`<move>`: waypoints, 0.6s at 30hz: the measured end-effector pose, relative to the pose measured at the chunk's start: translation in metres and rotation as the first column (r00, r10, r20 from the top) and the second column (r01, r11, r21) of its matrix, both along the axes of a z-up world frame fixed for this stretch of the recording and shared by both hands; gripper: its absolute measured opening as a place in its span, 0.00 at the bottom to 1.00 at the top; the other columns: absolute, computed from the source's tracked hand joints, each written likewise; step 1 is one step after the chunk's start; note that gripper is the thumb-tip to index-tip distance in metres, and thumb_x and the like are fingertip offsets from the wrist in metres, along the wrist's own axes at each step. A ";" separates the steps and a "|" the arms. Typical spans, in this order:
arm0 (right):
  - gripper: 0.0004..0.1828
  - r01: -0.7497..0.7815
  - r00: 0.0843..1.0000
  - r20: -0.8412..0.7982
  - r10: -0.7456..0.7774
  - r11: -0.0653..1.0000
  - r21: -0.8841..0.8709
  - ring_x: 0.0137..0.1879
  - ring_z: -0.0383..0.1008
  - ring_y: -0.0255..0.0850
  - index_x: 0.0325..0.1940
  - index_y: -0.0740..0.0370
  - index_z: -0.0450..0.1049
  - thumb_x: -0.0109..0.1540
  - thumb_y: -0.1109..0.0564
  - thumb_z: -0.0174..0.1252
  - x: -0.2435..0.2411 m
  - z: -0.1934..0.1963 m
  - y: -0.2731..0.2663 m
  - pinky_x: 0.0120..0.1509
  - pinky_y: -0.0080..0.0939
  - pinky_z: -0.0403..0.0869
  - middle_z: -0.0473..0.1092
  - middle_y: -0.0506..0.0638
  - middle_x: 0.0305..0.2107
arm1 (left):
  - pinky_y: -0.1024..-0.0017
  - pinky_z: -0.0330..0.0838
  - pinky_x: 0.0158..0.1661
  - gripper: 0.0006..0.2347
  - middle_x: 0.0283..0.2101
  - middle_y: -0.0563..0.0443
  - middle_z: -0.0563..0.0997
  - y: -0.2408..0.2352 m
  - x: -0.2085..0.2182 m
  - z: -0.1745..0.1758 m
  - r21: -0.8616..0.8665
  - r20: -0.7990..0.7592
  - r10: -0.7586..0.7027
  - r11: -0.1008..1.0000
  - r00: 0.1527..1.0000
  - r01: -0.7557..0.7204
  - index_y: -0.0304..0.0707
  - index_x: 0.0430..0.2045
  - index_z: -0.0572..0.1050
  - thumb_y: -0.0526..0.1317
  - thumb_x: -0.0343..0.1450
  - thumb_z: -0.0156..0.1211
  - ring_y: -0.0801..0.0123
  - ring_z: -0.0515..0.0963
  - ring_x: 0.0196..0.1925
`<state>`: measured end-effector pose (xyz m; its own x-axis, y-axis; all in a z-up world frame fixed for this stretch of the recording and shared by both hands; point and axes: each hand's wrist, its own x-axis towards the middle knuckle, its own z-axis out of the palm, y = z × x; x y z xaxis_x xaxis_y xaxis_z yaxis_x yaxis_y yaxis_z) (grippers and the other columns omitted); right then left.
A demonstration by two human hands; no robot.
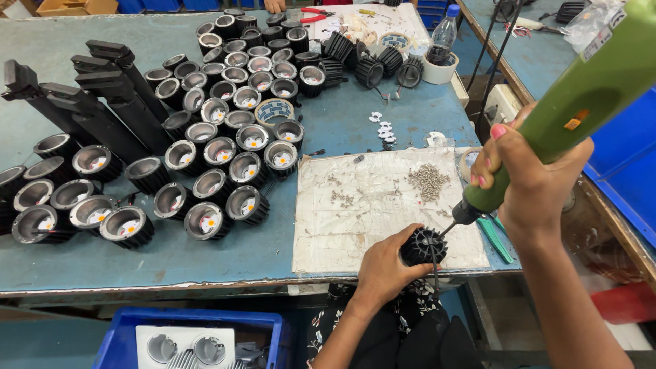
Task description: The person assembles LED light fixtures by hand, inserting internal components, using an electric screwdriver to fasten multiple screws into the housing, and applying a sticker to the finished unit.
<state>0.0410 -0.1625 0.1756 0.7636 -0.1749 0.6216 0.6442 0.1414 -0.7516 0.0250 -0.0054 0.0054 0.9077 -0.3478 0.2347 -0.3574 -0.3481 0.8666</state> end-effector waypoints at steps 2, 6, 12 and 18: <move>0.09 0.056 0.998 0.024 -0.056 0.998 -0.027 0.20 0.65 0.37 0.43 0.67 0.62 0.72 0.67 0.57 -0.001 -0.001 0.005 0.27 0.39 0.68 0.63 0.51 0.19 | 0.61 0.74 0.51 0.31 0.47 0.42 0.84 0.000 0.000 0.000 -0.003 0.007 0.004 1.000 1.000 -0.004 0.45 0.59 0.73 0.51 0.60 0.71 0.52 0.83 0.50; 0.11 0.205 0.978 0.051 -0.200 0.973 -0.104 0.23 0.69 0.37 0.43 0.67 0.62 0.73 0.66 0.59 -0.006 -0.005 0.015 0.29 0.37 0.71 0.66 0.51 0.21 | 0.61 0.74 0.50 0.32 0.47 0.43 0.84 0.000 0.000 0.002 0.017 -0.025 0.006 1.000 1.000 -0.006 0.45 0.59 0.73 0.52 0.59 0.72 0.52 0.83 0.49; 0.13 0.153 0.987 0.073 -0.141 0.970 -0.191 0.22 0.69 0.37 0.36 0.68 0.64 0.73 0.67 0.58 -0.007 -0.007 0.015 0.28 0.36 0.70 0.66 0.51 0.20 | 0.60 0.74 0.50 0.31 0.46 0.42 0.84 0.000 0.000 0.004 0.010 -0.033 0.001 1.000 0.999 -0.001 0.44 0.59 0.73 0.51 0.60 0.72 0.51 0.83 0.49; 0.10 0.061 0.997 0.059 -0.057 0.994 -0.085 0.22 0.67 0.37 0.39 0.67 0.62 0.71 0.68 0.57 -0.001 -0.006 0.010 0.27 0.38 0.70 0.64 0.50 0.22 | 0.61 0.75 0.50 0.31 0.46 0.42 0.85 -0.001 0.000 0.003 -0.003 -0.016 0.004 1.000 1.000 -0.004 0.42 0.58 0.73 0.50 0.60 0.72 0.52 0.84 0.49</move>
<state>0.0402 -0.1527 0.1698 0.7168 -0.1623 0.6781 0.6913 0.0379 -0.7216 0.0245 -0.0067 0.0088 0.9128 -0.3433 0.2214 -0.3423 -0.3472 0.8731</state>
